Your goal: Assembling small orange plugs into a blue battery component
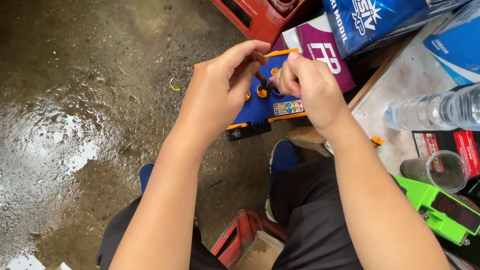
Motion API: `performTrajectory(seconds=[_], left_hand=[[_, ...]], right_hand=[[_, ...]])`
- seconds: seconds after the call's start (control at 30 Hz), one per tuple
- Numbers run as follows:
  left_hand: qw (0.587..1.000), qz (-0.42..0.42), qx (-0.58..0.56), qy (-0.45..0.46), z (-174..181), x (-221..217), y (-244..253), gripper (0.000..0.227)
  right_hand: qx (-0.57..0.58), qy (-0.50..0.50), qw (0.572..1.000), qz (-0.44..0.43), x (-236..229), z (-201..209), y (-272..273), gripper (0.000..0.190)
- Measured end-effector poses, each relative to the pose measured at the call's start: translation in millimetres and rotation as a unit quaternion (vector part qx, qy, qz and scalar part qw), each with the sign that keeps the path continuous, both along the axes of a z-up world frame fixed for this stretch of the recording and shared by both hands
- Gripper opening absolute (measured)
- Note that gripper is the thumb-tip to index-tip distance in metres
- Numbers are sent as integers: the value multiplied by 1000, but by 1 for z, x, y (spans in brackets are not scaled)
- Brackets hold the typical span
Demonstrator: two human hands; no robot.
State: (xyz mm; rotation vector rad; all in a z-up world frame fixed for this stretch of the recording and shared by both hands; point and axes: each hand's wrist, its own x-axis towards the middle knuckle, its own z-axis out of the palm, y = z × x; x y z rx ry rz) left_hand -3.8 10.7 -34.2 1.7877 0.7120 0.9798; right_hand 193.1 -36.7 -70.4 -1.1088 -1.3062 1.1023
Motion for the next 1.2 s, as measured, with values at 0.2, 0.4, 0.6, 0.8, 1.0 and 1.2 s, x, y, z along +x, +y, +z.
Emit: performTrajectory(seconds=[0.2, 0.4, 0.6, 0.8, 1.0, 1.2], left_hand=[[1000, -5, 1, 5, 10, -4, -3, 26], [1000, -4, 11, 13, 9, -6, -4, 23], [999, 0, 26, 20, 7, -3, -5, 20], [999, 5, 46, 10, 7, -4, -4, 18], [998, 11, 62, 10, 4, -3, -6, 17], [998, 10, 63, -13, 0, -4, -6, 23]], right_hand=[[13, 0, 999, -48, -9, -4, 2, 57], [35, 0, 998, -60, -12, -10, 3, 57], [35, 1, 997, -71, -14, -12, 0, 57], [47, 8, 996, -79, -15, -13, 1, 57], [57, 9, 994, -92, -18, -13, 0, 58], [20, -51, 988, -141, -31, 15, -6, 40]])
